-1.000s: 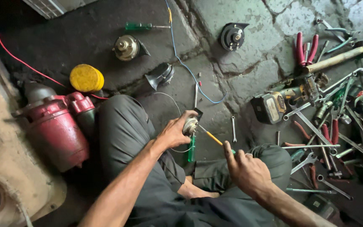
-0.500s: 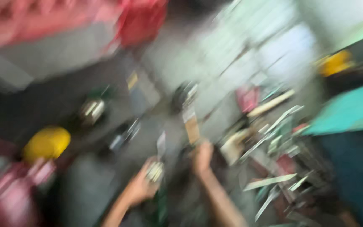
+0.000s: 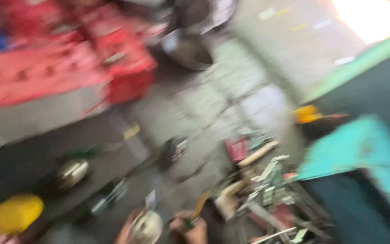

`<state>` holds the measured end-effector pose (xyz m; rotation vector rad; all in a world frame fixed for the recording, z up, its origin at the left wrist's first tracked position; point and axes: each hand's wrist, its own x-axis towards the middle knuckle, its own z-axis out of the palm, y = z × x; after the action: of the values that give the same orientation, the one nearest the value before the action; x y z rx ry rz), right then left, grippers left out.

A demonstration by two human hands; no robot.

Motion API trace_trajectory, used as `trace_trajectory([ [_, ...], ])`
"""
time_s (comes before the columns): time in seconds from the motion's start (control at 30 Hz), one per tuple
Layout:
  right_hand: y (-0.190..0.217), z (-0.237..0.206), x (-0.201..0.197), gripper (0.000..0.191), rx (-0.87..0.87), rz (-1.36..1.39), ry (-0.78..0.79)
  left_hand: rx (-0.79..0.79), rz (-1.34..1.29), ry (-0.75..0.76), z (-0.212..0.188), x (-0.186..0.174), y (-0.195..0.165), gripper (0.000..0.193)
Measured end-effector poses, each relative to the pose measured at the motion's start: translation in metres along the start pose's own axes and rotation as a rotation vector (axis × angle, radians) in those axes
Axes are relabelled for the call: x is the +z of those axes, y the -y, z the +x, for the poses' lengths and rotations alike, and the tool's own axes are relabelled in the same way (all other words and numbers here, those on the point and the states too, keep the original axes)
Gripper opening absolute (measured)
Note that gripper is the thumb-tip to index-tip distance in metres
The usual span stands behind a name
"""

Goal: The person sits on the floor and uses a screwdriver to adjust internal components of a small motor or horn. They repeatedly tighten and loosen screws while holding the device in their hands.

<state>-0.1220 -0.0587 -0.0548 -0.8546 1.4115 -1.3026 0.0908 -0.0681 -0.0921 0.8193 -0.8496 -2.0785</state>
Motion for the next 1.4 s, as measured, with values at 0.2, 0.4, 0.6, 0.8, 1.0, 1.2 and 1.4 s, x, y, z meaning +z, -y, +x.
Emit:
trace_trajectory([
  [0.2,0.011,-0.066,0.026,0.026,0.166,-0.195,0.018,-0.056,-0.244,-0.004,-0.034,-0.025,-0.019,0.097],
  [0.4,0.028,-0.091,0.052,0.016,-0.139,-0.441,0.094,0.012,-0.102,0.048,-0.043,-0.014,-0.029,0.093],
  [0.6,0.018,-0.095,0.055,0.019,-0.133,-0.343,0.11,-0.05,-0.188,0.02,-0.043,-0.015,-0.032,0.091],
  [0.8,0.022,-0.094,0.06,0.019,-0.459,-0.743,0.048,-0.062,-0.259,0.036,-0.043,-0.013,-0.029,0.09],
  [1.0,0.024,-0.093,0.066,0.024,-0.553,-0.865,-0.023,-0.048,-0.294,0.033,-0.04,-0.017,-0.022,0.09],
  [1.2,0.024,-0.097,0.069,0.038,-0.558,-0.961,-0.015,-0.013,-0.318,0.037,-0.039,-0.018,-0.021,0.089],
  [1.4,0.027,-0.099,0.071,0.04,-0.523,-0.923,-0.02,-0.025,-0.306,0.002,-0.04,-0.017,-0.024,0.091],
])
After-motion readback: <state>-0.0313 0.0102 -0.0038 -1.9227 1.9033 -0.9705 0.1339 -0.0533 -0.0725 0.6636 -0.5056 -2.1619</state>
